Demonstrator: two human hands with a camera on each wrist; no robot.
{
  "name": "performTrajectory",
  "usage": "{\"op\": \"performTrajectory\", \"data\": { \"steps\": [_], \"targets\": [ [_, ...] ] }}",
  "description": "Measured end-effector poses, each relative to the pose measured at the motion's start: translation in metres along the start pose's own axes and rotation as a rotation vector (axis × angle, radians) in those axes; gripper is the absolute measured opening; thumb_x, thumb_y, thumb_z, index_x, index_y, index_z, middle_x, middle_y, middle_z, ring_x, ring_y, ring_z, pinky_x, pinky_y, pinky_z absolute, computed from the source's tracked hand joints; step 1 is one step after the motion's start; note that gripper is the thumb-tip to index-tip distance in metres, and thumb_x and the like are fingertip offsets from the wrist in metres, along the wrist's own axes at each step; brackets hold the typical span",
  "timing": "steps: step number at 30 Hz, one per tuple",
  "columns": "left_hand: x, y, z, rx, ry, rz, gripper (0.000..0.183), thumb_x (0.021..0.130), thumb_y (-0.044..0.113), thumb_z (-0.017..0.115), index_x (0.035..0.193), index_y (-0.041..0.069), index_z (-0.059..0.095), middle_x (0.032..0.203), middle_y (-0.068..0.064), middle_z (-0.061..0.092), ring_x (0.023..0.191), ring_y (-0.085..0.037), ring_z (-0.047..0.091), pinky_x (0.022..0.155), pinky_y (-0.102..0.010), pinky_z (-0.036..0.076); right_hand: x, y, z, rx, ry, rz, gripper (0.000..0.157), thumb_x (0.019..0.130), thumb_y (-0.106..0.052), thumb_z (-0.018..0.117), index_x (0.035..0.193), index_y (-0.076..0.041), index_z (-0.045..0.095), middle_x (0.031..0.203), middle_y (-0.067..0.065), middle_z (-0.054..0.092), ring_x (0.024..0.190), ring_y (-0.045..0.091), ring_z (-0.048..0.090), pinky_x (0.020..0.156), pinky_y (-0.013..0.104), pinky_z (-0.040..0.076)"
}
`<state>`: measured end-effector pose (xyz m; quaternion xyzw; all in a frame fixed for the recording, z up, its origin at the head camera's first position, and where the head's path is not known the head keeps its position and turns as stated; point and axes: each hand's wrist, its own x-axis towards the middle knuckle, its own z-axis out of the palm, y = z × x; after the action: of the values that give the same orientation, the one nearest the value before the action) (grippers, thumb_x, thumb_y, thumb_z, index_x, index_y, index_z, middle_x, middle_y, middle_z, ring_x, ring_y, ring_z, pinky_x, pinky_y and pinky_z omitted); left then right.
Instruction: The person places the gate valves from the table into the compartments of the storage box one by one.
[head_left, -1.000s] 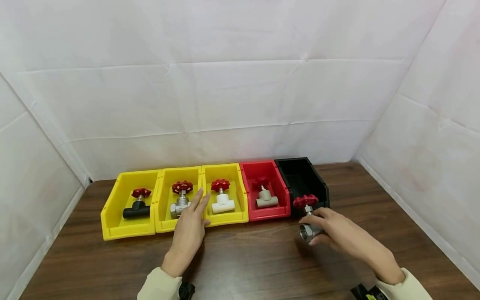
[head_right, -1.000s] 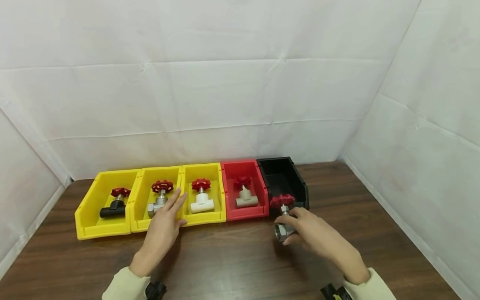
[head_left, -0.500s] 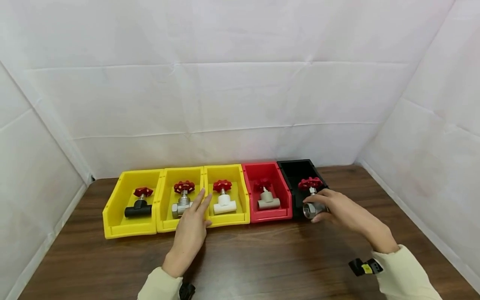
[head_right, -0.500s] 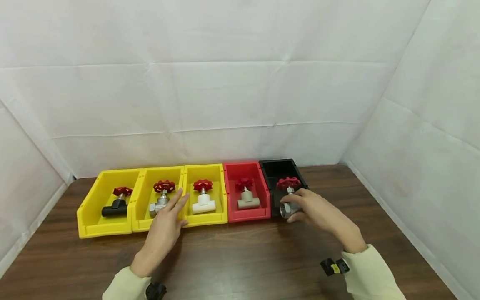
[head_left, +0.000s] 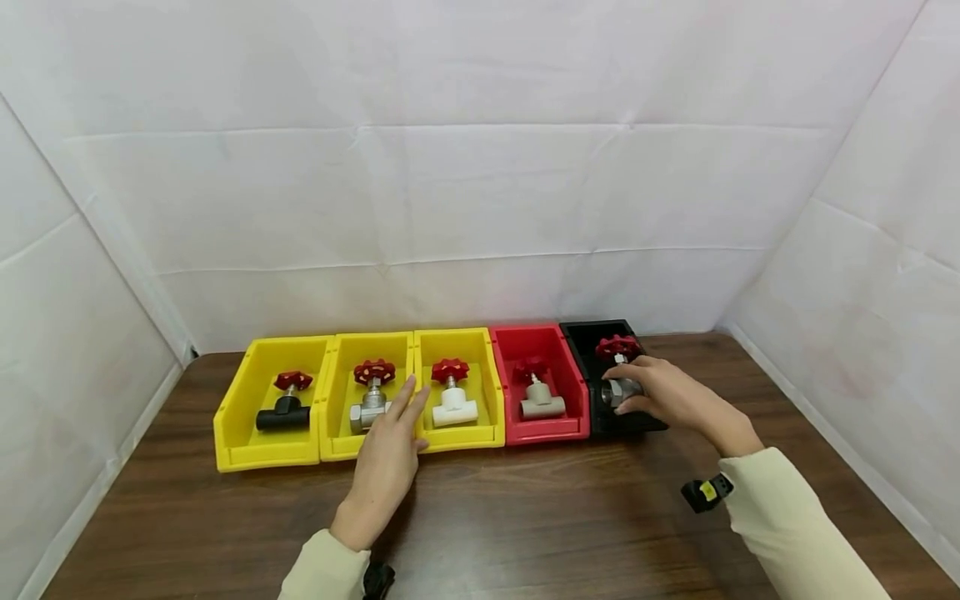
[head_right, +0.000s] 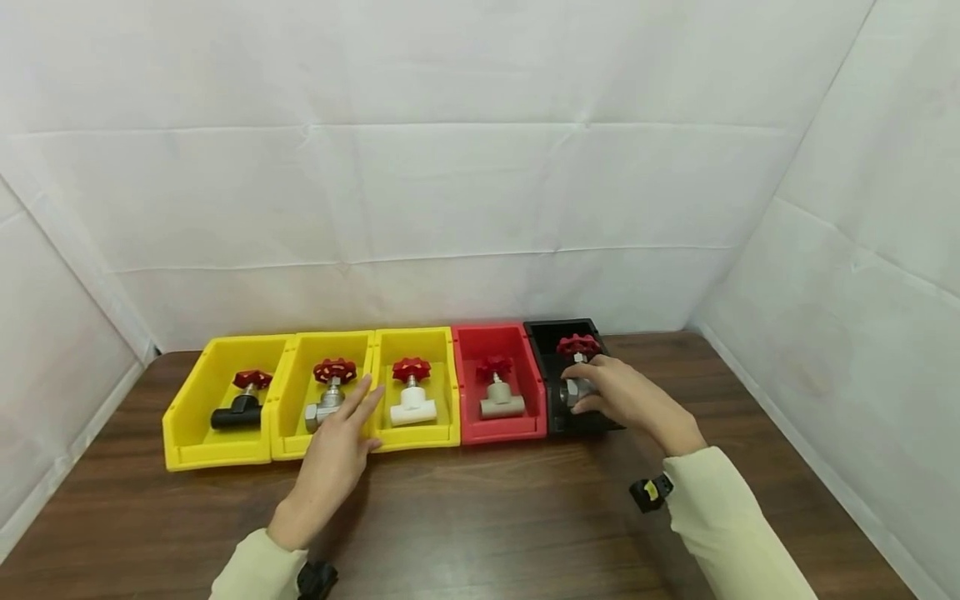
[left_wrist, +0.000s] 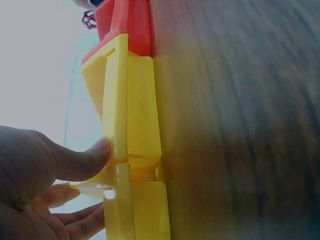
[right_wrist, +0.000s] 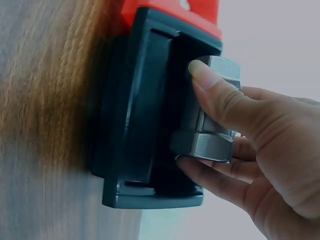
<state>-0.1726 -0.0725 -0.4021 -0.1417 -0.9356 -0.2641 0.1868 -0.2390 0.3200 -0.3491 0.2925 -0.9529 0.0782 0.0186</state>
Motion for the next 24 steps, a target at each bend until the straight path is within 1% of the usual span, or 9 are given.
{"op": "performTrajectory", "data": {
  "steps": [4, 7, 12, 15, 17, 19, 22, 24],
  "targets": [
    [0.000, -0.001, -0.001, -0.001, 0.002, -0.006, 0.064, 0.077, -0.003, 0.077, 0.136, 0.004, 0.053, 0.145, -0.015, 0.042, 0.072, -0.032, 0.057, 0.061, -0.038, 0.050, 0.011, 0.004, 0.007, 0.004, -0.029, 0.029, 0.048, 0.083, -0.026, 0.075, 0.126, -0.008, 0.061, 0.113, 0.015, 0.060, 0.096, 0.026, 0.059, 0.078, 0.045, 0.050],
    [0.000, -0.001, -0.001, -0.005, -0.003, -0.010, 0.065, 0.077, -0.002, 0.077, 0.136, 0.003, 0.052, 0.145, -0.015, 0.042, 0.075, -0.033, 0.058, 0.063, -0.039, 0.051, 0.017, 0.006, 0.011, 0.012, -0.050, 0.044, 0.048, 0.083, -0.025, 0.075, 0.126, -0.007, 0.061, 0.115, 0.017, 0.059, 0.097, 0.028, 0.059, 0.080, 0.047, 0.049],
    [0.000, 0.000, -0.001, -0.004, -0.010, -0.014, 0.065, 0.077, -0.002, 0.077, 0.136, 0.004, 0.052, 0.145, -0.015, 0.041, 0.077, -0.034, 0.058, 0.064, -0.039, 0.051, 0.023, 0.009, 0.016, 0.016, -0.085, 0.040, 0.048, 0.084, -0.021, 0.074, 0.126, -0.003, 0.060, 0.113, 0.017, 0.061, 0.099, 0.031, 0.058, 0.081, 0.048, 0.049],
    [0.001, 0.000, 0.000, -0.005, -0.011, -0.016, 0.065, 0.077, -0.002, 0.077, 0.137, 0.004, 0.052, 0.145, -0.015, 0.041, 0.076, -0.033, 0.058, 0.063, -0.039, 0.050, 0.027, 0.010, 0.018, 0.020, -0.101, 0.033, 0.046, 0.084, -0.018, 0.074, 0.124, 0.000, 0.060, 0.113, 0.017, 0.062, 0.102, 0.034, 0.058, 0.083, 0.050, 0.048],
    [0.001, 0.000, 0.000, -0.009, -0.008, -0.014, 0.065, 0.077, -0.003, 0.077, 0.137, 0.003, 0.052, 0.145, -0.016, 0.041, 0.072, -0.031, 0.057, 0.067, -0.041, 0.051, 0.029, 0.010, 0.020, 0.022, -0.118, 0.027, 0.045, 0.084, -0.016, 0.074, 0.124, 0.001, 0.060, 0.115, 0.018, 0.062, 0.103, 0.034, 0.059, 0.084, 0.050, 0.048],
    [0.001, -0.001, 0.000, -0.014, -0.002, -0.014, 0.065, 0.077, -0.003, 0.077, 0.137, 0.003, 0.052, 0.145, -0.016, 0.041, 0.065, -0.027, 0.055, 0.066, -0.040, 0.051, 0.031, 0.011, 0.023, 0.023, -0.139, 0.021, 0.045, 0.085, -0.015, 0.073, 0.124, 0.002, 0.059, 0.115, 0.018, 0.062, 0.101, 0.032, 0.060, 0.083, 0.048, 0.049],
    [0.001, -0.001, 0.000, -0.028, 0.001, -0.010, 0.065, 0.077, -0.004, 0.077, 0.137, 0.004, 0.052, 0.145, -0.016, 0.041, 0.057, -0.019, 0.048, 0.061, -0.035, 0.049, 0.034, 0.011, 0.027, 0.021, -0.170, 0.017, 0.044, 0.085, -0.013, 0.073, 0.123, 0.003, 0.060, 0.110, 0.016, 0.064, 0.094, 0.027, 0.062, 0.078, 0.043, 0.051],
    [0.001, -0.002, 0.000, -0.036, -0.004, -0.011, 0.066, 0.076, -0.004, 0.077, 0.137, 0.004, 0.052, 0.145, -0.015, 0.041, 0.055, -0.017, 0.046, 0.054, -0.030, 0.044, 0.035, 0.012, 0.029, 0.021, -0.181, 0.020, 0.043, 0.084, -0.011, 0.073, 0.122, 0.003, 0.060, 0.106, 0.014, 0.065, 0.089, 0.023, 0.063, 0.074, 0.040, 0.052]
  ]
}}
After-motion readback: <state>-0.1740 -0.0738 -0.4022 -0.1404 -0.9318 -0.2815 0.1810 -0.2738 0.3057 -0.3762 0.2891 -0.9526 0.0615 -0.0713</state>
